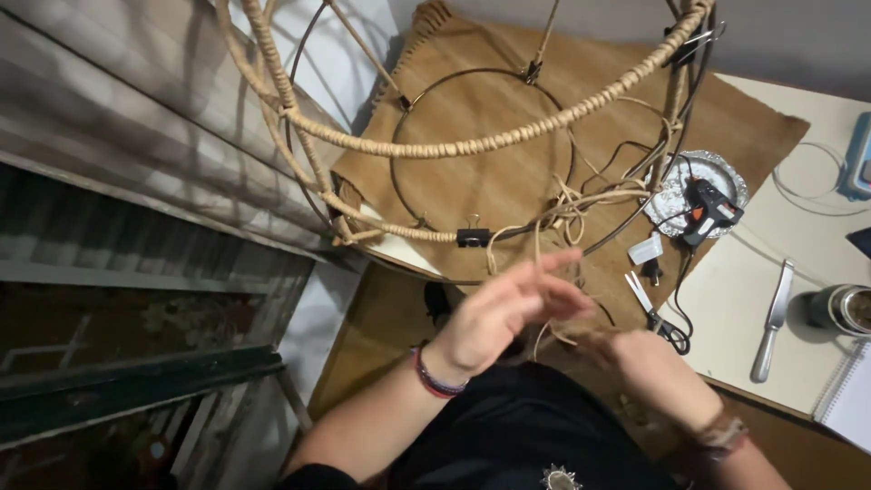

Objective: Weaving wicker strands around a circular frame to assemble a decorative item

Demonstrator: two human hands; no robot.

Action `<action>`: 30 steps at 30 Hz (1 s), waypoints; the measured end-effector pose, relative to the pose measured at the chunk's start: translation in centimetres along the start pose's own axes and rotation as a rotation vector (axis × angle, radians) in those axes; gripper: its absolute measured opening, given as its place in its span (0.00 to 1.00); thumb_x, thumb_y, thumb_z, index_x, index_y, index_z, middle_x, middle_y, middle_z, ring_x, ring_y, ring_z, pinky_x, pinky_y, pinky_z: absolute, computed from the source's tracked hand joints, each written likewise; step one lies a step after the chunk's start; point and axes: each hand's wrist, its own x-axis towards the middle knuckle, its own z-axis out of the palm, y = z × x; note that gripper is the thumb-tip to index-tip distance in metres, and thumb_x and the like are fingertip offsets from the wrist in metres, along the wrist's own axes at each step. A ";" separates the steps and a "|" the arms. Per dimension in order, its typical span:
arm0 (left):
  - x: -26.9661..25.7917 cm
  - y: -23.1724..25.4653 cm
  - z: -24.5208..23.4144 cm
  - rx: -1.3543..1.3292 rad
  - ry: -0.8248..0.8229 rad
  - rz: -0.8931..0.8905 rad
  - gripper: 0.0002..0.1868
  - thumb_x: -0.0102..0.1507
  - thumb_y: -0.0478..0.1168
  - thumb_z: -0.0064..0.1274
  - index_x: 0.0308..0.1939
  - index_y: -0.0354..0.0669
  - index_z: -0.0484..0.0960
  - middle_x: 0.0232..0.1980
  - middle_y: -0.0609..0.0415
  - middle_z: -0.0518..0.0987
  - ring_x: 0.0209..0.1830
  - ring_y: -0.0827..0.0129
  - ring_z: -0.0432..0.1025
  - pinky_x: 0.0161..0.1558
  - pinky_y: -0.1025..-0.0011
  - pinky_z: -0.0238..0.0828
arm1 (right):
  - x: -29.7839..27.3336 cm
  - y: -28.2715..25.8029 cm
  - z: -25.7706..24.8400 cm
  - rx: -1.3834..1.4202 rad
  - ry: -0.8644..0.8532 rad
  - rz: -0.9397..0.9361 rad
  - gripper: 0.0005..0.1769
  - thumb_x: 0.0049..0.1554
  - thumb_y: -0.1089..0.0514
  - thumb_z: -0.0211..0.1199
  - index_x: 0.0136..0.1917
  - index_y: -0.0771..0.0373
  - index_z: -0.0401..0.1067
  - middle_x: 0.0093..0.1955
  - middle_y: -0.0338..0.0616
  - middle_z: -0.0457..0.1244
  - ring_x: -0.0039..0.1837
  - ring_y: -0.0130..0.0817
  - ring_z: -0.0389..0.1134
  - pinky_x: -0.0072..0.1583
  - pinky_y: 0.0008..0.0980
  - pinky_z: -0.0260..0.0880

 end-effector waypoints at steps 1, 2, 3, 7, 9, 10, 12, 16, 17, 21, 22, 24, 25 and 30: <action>-0.5 -0.5 -0.3 -0.001 0.004 0.001 0.28 0.75 0.33 0.34 0.80 0.27 0.54 0.61 0.42 0.78 0.64 0.60 0.74 0.69 0.69 0.73 | 0.1 -0.4 0.1 -0.001 -0.003 -0.002 0.17 0.62 0.40 0.54 0.57 0.43 0.77 0.43 0.38 0.75 0.41 0.41 0.76 0.48 0.41 0.73; -0.7 -0.9 -0.8 0.143 -0.019 -0.050 0.09 0.73 0.32 0.37 0.57 0.35 0.65 0.60 0.47 0.79 0.46 0.69 0.69 0.51 0.75 0.67 | 0.4 -0.7 0.1 0.130 0.120 -0.146 0.16 0.61 0.45 0.54 0.56 0.48 0.78 0.49 0.38 0.75 0.48 0.39 0.76 0.53 0.39 0.73; -0.9 -1.3 -1.2 0.288 -0.041 -0.101 0.12 0.71 0.31 0.40 0.35 0.44 0.76 0.58 0.52 0.80 0.28 0.77 0.64 0.33 0.81 0.61 | 0.7 -1.0 0.0 0.261 0.243 -0.291 0.16 0.61 0.50 0.55 0.55 0.54 0.79 0.56 0.37 0.74 0.54 0.38 0.76 0.58 0.36 0.73; -2.1 -3.6 -2.9 1.535 -0.501 -0.451 0.21 0.68 0.48 0.39 0.64 0.66 0.76 0.57 0.48 0.84 0.51 0.46 0.79 0.51 0.53 0.73 | -3.3 -4.7 -5.2 1.499 0.209 -0.509 0.31 0.65 0.46 0.50 0.65 0.78 0.70 0.66 0.67 0.67 0.70 0.58 0.68 0.74 0.53 0.61; -3.5 -6.9 -6.4 1.728 -0.393 -0.182 0.25 0.57 0.35 0.45 0.57 0.45 0.84 0.33 0.48 0.79 0.34 0.48 0.76 0.37 0.54 0.71 | -3.5 -1.9 -3.9 1.169 0.397 -0.346 0.29 0.66 0.42 0.51 0.45 0.68 0.80 0.29 0.37 0.61 0.32 0.28 0.57 0.39 0.29 0.57; -2.6 -4.9 -4.8 1.734 -0.394 -0.177 0.25 0.57 0.35 0.45 0.57 0.45 0.84 0.33 0.48 0.79 0.34 0.48 0.76 0.37 0.54 0.71 | -2.7 -2.3 -3.9 1.166 0.402 -0.352 0.29 0.66 0.42 0.51 0.45 0.68 0.80 0.29 0.37 0.61 0.32 0.28 0.57 0.39 0.29 0.57; -1.2 -1.2 -1.4 0.525 -0.066 -0.133 0.20 0.74 0.34 0.39 0.70 0.45 0.69 0.79 0.51 0.64 0.80 0.61 0.60 0.82 0.57 0.54 | -1.5 -3.2 -3.5 0.388 0.201 -0.263 0.11 0.59 0.48 0.59 0.49 0.51 0.79 0.40 0.34 0.76 0.38 0.31 0.76 0.46 0.30 0.71; -1.7 0.9 -1.2 0.300 -0.011 -0.062 0.21 0.78 0.39 0.32 0.75 0.46 0.65 0.33 0.63 0.68 0.26 0.78 0.59 0.28 0.82 0.57 | -0.4 -2.7 -1.7 -0.001 0.219 -0.394 0.11 0.58 0.48 0.63 0.50 0.51 0.81 0.44 0.33 0.72 0.44 0.32 0.74 0.55 0.36 0.73; -1.8 0.6 -1.5 0.755 -0.041 -0.143 0.22 0.72 0.36 0.34 0.69 0.54 0.72 0.40 0.60 0.76 0.35 0.73 0.68 0.40 0.76 0.64 | -1.0 -3.4 -3.1 0.157 0.427 -0.360 0.09 0.56 0.54 0.65 0.50 0.54 0.81 0.47 0.36 0.73 0.49 0.33 0.74 0.58 0.34 0.73; -3.2 -2.0 -4.2 1.727 -0.326 -0.432 0.26 0.59 0.39 0.44 0.59 0.63 0.83 0.45 0.45 0.84 0.49 0.47 0.78 0.49 0.51 0.71 | -4.6 -7.4 -9.5 0.368 0.946 -0.327 0.06 0.62 0.69 0.58 0.46 0.66 0.76 0.44 0.45 0.69 0.47 0.36 0.70 0.57 0.33 0.70; -4.0 -3.4 -5.4 1.729 -0.324 -0.432 0.26 0.59 0.39 0.44 0.59 0.63 0.83 0.45 0.45 0.84 0.49 0.47 0.78 0.49 0.51 0.71 | -4.5 -7.6 -9.8 0.368 0.947 -0.329 0.06 0.62 0.69 0.58 0.46 0.66 0.76 0.44 0.45 0.69 0.47 0.36 0.70 0.57 0.33 0.70; -5.3 -6.1 -7.9 1.951 -0.307 -0.360 0.20 0.62 0.49 0.47 0.56 0.78 0.84 0.41 0.64 0.75 0.43 0.62 0.68 0.47 0.62 0.58 | -4.2 -8.2 -10.6 0.313 1.150 -0.320 0.03 0.62 0.75 0.61 0.47 0.71 0.70 0.45 0.53 0.65 0.47 0.44 0.64 0.54 0.38 0.65; -4.3 -4.8 -6.8 1.960 -0.308 -0.352 0.20 0.62 0.49 0.47 0.56 0.78 0.84 0.41 0.64 0.75 0.43 0.62 0.68 0.47 0.62 0.58 | -3.9 -8.0 -10.6 0.311 1.160 -0.325 0.03 0.62 0.75 0.61 0.47 0.71 0.70 0.45 0.53 0.65 0.47 0.44 0.64 0.54 0.38 0.65; -1.5 -1.4 -2.8 1.690 0.041 0.021 0.09 0.66 0.40 0.48 0.35 0.41 0.80 0.35 0.49 0.77 0.39 0.53 0.75 0.46 0.58 0.70 | -2.6 -6.4 -9.0 0.246 1.259 -0.267 0.08 0.61 0.75 0.61 0.55 0.74 0.69 0.52 0.59 0.63 0.55 0.49 0.63 0.55 0.40 0.67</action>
